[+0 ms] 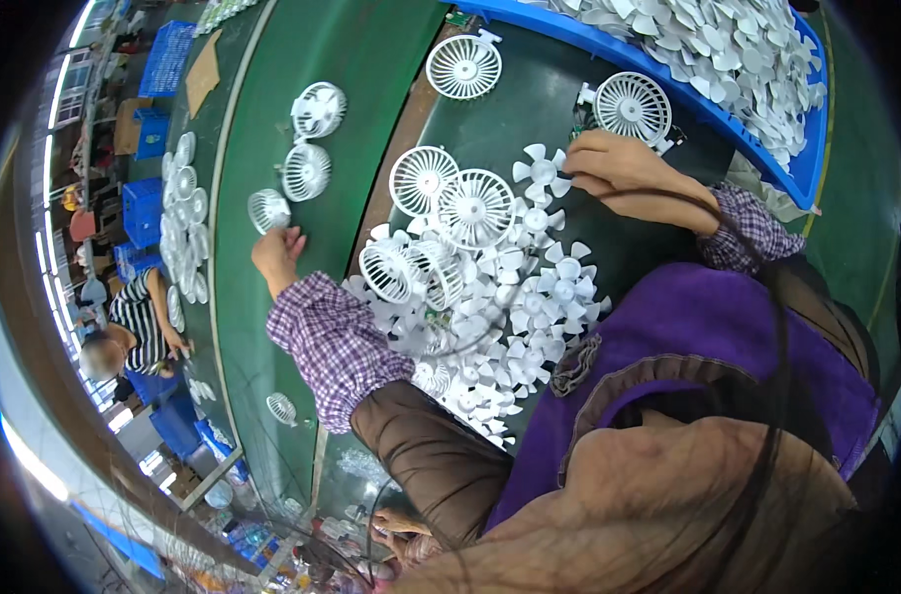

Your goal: Manually assembling white plastic fan blades into guard housings on an industrial assembly line.

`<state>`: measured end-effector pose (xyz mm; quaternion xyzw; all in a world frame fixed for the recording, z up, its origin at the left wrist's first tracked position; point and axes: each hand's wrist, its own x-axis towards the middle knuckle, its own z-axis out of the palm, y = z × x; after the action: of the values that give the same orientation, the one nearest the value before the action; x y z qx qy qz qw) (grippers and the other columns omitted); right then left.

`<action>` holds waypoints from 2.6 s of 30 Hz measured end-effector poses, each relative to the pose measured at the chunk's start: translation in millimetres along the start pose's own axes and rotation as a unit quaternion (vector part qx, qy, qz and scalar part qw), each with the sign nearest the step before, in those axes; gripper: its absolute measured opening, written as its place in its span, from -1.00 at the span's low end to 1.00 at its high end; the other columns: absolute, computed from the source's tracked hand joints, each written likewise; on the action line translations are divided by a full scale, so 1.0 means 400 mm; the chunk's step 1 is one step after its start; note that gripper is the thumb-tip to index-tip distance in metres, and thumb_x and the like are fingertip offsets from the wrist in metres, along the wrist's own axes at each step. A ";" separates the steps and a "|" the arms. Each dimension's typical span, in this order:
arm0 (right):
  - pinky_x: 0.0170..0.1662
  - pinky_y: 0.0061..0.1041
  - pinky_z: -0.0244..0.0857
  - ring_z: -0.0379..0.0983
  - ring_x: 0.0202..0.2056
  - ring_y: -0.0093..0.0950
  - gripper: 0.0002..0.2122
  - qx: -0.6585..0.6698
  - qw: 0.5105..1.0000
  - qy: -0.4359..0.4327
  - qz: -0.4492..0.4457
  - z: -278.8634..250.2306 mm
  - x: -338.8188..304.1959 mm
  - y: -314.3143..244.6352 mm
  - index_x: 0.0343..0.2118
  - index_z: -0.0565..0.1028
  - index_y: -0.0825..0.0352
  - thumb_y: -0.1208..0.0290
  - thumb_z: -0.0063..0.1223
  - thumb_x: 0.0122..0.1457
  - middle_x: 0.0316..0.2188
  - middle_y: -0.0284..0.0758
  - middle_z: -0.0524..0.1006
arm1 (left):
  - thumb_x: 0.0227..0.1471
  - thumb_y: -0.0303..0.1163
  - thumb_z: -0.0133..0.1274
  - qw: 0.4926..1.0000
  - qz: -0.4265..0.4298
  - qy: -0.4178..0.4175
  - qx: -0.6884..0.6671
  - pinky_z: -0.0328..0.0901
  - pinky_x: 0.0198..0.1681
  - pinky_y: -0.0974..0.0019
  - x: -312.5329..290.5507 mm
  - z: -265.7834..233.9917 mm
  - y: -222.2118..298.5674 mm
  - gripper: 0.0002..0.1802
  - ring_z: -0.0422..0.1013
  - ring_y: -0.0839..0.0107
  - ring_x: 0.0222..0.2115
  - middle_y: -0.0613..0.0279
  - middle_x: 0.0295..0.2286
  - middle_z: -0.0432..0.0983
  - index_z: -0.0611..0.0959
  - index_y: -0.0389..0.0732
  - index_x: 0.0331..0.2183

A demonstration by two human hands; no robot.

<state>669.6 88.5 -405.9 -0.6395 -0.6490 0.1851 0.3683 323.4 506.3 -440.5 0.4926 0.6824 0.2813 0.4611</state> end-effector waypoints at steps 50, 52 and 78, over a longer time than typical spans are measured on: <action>-0.13 -0.30 0.19 0.32 -0.17 -0.26 -0.78 -0.284 0.938 -0.159 -0.115 0.054 0.003 0.018 -0.35 0.53 0.34 0.56 0.02 -0.14 -0.32 -0.18 0.43 | 0.04 -0.41 0.04 0.945 -0.013 -0.134 -0.299 0.50 -0.58 0.30 -0.818 -0.107 -0.200 -0.65 0.48 0.34 -0.32 0.19 -0.26 0.50 0.48 -0.29 -0.10; -0.15 -0.31 0.19 0.32 -0.18 -0.26 -0.79 -0.276 0.945 -0.148 -0.094 0.059 0.004 0.007 -0.36 0.53 0.37 0.56 0.02 -0.15 -0.33 -0.18 0.43 | 0.02 -0.41 0.06 0.953 0.037 -0.113 -0.279 0.49 -0.59 0.36 -0.757 -0.195 -0.157 -0.67 0.50 0.35 -0.42 0.14 -0.32 0.51 0.48 -0.32 -0.15; -0.14 -0.37 0.28 0.33 -0.19 -0.23 -0.61 -0.060 0.955 -0.022 -0.288 0.128 0.066 -0.292 -0.17 0.43 0.38 0.41 0.20 -0.11 -0.28 -0.22 0.43 | -0.15 -0.72 -0.12 0.908 0.134 -0.182 -0.352 0.31 -0.12 0.42 -0.964 0.112 -0.162 -0.37 0.37 0.44 -0.18 0.14 -0.13 0.39 0.26 -0.38 0.06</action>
<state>554.3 112.5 -350.3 -0.4416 -0.8236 0.0461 0.3529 371.8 120.9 -377.8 0.4277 0.3709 0.4676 0.6789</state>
